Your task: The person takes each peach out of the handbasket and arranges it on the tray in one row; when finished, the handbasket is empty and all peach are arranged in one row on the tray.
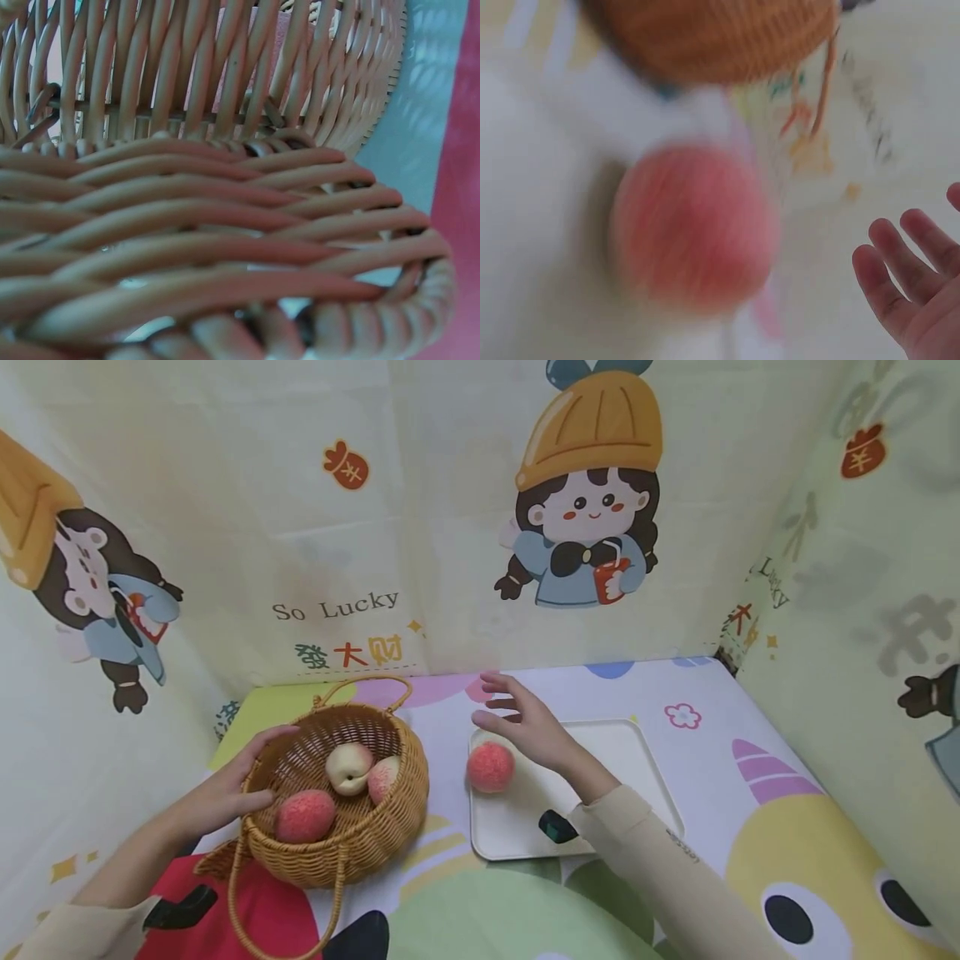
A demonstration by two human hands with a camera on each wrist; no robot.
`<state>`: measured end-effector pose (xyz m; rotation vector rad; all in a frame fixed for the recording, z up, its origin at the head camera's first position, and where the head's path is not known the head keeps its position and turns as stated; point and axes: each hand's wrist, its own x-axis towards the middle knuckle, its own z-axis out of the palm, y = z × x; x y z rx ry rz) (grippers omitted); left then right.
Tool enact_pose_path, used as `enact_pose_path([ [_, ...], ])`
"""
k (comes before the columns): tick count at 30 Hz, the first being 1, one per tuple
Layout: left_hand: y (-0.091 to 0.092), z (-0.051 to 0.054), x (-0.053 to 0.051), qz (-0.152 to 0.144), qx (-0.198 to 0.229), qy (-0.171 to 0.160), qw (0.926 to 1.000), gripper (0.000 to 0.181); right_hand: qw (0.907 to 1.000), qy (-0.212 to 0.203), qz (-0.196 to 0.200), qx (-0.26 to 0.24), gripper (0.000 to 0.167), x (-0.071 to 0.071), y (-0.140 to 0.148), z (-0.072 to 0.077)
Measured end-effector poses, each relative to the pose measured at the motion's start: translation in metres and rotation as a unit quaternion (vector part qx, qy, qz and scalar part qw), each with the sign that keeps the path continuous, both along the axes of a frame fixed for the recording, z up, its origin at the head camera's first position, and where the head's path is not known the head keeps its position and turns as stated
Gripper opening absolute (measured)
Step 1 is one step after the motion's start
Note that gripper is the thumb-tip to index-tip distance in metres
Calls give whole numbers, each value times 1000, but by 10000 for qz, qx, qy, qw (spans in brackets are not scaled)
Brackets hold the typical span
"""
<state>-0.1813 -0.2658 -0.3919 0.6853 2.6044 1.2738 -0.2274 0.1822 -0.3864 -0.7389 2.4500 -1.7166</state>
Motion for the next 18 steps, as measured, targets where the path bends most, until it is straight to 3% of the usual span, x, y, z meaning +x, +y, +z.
enact_pose_path([
  [5,-1,-1,-1,-38,53,17,10000,83,9972,53,686,-284,68,6,-53,27],
  [9,-2,-2,-1,-57,47,82,9999,83,9930,60,1175,-89,74,12,-99,39],
  [14,-4,-4,-1,-89,78,58,9999,83,9877,93,1559,94,81,13,-141,46],
  [18,-5,-4,-1,-183,181,29,9997,84,9834,-117,1811,89,85,10,-163,46],
])
